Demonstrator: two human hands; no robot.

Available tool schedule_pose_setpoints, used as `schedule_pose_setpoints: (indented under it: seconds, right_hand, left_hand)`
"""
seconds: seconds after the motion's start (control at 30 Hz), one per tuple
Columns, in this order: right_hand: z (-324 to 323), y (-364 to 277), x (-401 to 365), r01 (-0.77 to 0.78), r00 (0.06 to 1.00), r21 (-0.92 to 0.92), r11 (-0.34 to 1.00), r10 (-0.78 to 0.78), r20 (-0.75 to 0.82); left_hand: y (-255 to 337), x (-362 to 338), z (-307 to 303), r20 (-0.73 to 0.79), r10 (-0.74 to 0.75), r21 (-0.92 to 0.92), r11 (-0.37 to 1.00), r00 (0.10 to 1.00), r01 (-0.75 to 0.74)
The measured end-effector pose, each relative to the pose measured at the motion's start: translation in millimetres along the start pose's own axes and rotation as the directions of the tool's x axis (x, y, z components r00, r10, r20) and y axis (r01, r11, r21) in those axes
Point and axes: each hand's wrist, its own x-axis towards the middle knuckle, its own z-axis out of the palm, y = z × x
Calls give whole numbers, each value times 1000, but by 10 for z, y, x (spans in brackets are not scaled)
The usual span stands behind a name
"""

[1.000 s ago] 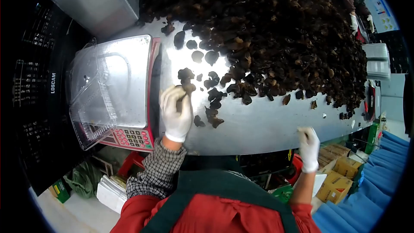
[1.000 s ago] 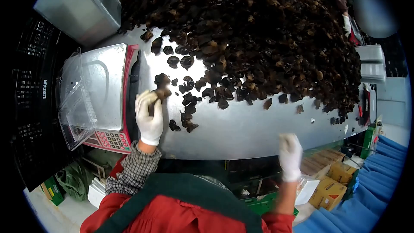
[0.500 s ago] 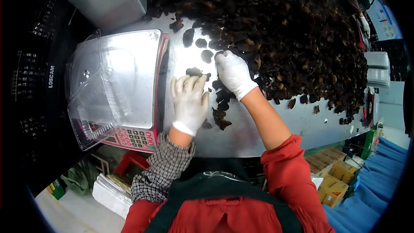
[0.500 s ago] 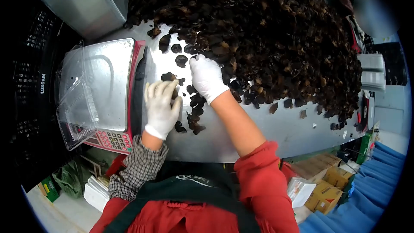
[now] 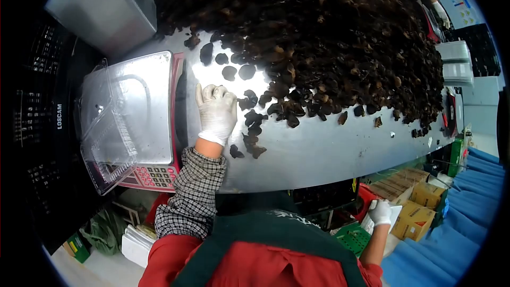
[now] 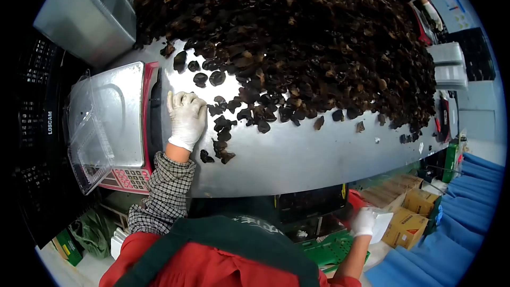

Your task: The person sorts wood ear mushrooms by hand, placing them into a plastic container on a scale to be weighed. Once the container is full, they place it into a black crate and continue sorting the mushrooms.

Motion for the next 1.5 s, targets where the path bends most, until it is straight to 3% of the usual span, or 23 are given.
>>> schedule_pose_setpoints:
  seconds: [0.03, 0.1, 0.17, 0.2, 0.3, 0.37, 0.43, 0.53, 0.63, 0.87, 0.9, 0.97, 1.03, 1.1, 1.2, 1.23, 1.27, 1.3, 1.33, 1.37, 1.43, 1.47, 1.5]
  right_hand:
    - [225, 201, -25, 119, 971, 306, 944, -47, -234]
    - [-294, -67, 34, 167, 970, 625, 763, -12, -245]
    - [-1023, -804, 59, 466, 833, 612, 639, -85, -547]
    - [-1312, -1131, 107, 491, 852, 674, 552, -144, -503]
    - [-2008, -2310, 250, 832, 553, 507, 226, -417, -722]
    - [-2356, -3123, 340, 982, 190, 171, 85, -494, -848]
    - [-2561, -3751, 394, 995, 92, 41, 91, -667, -739]
    - [-2689, -4182, 436, 952, 172, -138, 274, -848, -500]
    - [-2663, -4223, 485, 962, 197, -73, 263, -854, -481]
    - [-2724, -4305, 634, 923, 384, 173, 345, -856, -344]
    - [-2821, -4186, 594, 917, 384, 274, 291, -831, -403]
    - [-2999, -3701, 419, 663, 497, 748, 0, -748, -440]
    - [-2960, -3150, 377, 648, 512, 748, -141, -646, -566]
    - [-2751, -2407, 332, 659, 548, 735, -161, -567, -615]
    - [-2100, -1209, 139, 477, 790, 877, 48, -461, -404]
    - [-1881, -864, 25, 324, 866, 943, 71, -423, -266]
    - [-1579, -563, -34, 216, 919, 966, 142, -364, -152]
    - [-1215, -309, -66, 103, 954, 974, 202, -297, -40]
    - [-790, -71, -147, 237, 972, 767, 596, -139, -192]
    - [-479, 116, -228, 230, 921, 404, 885, -63, -385]
    - [-400, 322, -302, 67, 973, 627, 776, 88, -213]
    - [-338, 250, -262, 39, 955, 790, 612, 211, -210]
    - [-359, 85, -196, 188, 938, 767, 613, 120, -326]
  left_hand:
    - [-14, 11, 0, -10, -1, 27, 1000, 1000, 2]
    - [-5, 0, -107, -90, -44, -32, 999, 995, 41]
    - [88, 4, -306, -175, -132, -142, 984, 976, 108]
    - [167, -15, -428, -216, -151, -204, 973, 965, 107]
    - [343, -176, -727, -201, -251, -444, 885, 947, 140]
    - [395, -358, -817, -168, -331, -568, 803, 928, 184]
    - [398, -573, -880, -60, -427, -714, 650, 902, 261]
    - [373, -815, -972, 105, -536, -851, 387, 838, 354]
    - [308, -968, -961, 155, -530, -877, 314, 834, 363]
    - [441, -901, -945, 304, -488, -923, 61, 818, 380]
    - [483, -865, -972, 317, -467, -923, 50, 825, 382]
    - [598, -828, -946, 348, -432, -921, 10, 832, 390]
    - [764, -810, -843, 415, -340, -892, 29, 844, 451]
    - [1039, -784, -685, 461, -199, -880, 20, 865, 474]
    - [1677, -679, -488, 480, 158, -877, 64, 863, 476]
    - [1939, -737, -301, 456, 317, -883, 46, 832, 467]
    - [2202, -749, -243, 538, 520, -825, 164, 664, 541]
    - [2442, -819, -199, 267, 604, -961, 224, 751, 162]
    - [2575, -755, -345, 375, 711, -927, 277, 595, 253]
    - [2626, -723, -404, 271, 703, -958, 266, 658, 109]
    - [2484, -598, -378, 134, 625, -973, 229, 769, -16]
    - [2324, -505, -329, 15, 511, -957, 256, 859, -136]
    - [2060, -409, -310, 35, 455, -919, 364, 890, -150]
